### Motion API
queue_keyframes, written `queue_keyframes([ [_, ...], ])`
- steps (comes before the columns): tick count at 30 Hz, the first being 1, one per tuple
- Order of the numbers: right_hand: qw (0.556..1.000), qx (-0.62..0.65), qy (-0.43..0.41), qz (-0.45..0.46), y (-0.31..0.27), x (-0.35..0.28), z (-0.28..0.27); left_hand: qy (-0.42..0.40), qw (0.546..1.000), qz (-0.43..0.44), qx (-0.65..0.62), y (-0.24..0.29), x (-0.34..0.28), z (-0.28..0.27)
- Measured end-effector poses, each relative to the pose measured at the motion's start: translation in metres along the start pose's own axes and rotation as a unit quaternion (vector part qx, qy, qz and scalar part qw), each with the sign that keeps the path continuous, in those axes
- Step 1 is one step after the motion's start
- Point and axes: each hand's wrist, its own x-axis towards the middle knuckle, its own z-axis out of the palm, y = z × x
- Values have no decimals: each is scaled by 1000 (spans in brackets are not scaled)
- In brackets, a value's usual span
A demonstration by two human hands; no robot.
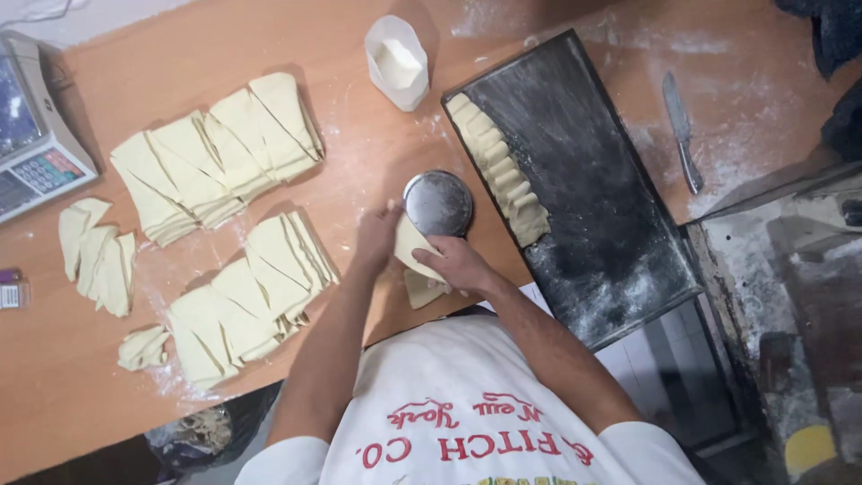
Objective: Weighing triangular dough pieces on a digital scale and rolling them into croissant shapes before placing them on a tray.
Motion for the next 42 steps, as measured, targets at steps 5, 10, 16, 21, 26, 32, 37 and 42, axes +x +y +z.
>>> queue_keyframes([
  [5,999,-35,-33,3,39,6,-48,94,989,69,-88,24,36,-8],
  [10,994,-84,-53,37,64,-10,-94,163,982,63,-75,16,41,-1],
  [16,992,-110,-5,66,92,-13,-161,227,966,25,-117,-13,50,23],
  [21,968,-225,-9,114,72,1,-168,126,989,-13,78,-14,42,51],
  [26,969,-228,-68,64,50,59,-131,52,985,13,162,-33,50,53],
  [32,887,-457,-54,42,53,101,-121,91,975,42,196,-32,18,10],
  [37,869,-485,-55,81,73,81,-108,100,967,7,234,-66,-16,-22],
  [42,936,-288,-192,62,38,24,-79,-41,907,-8,418,-80,-59,-42],
])
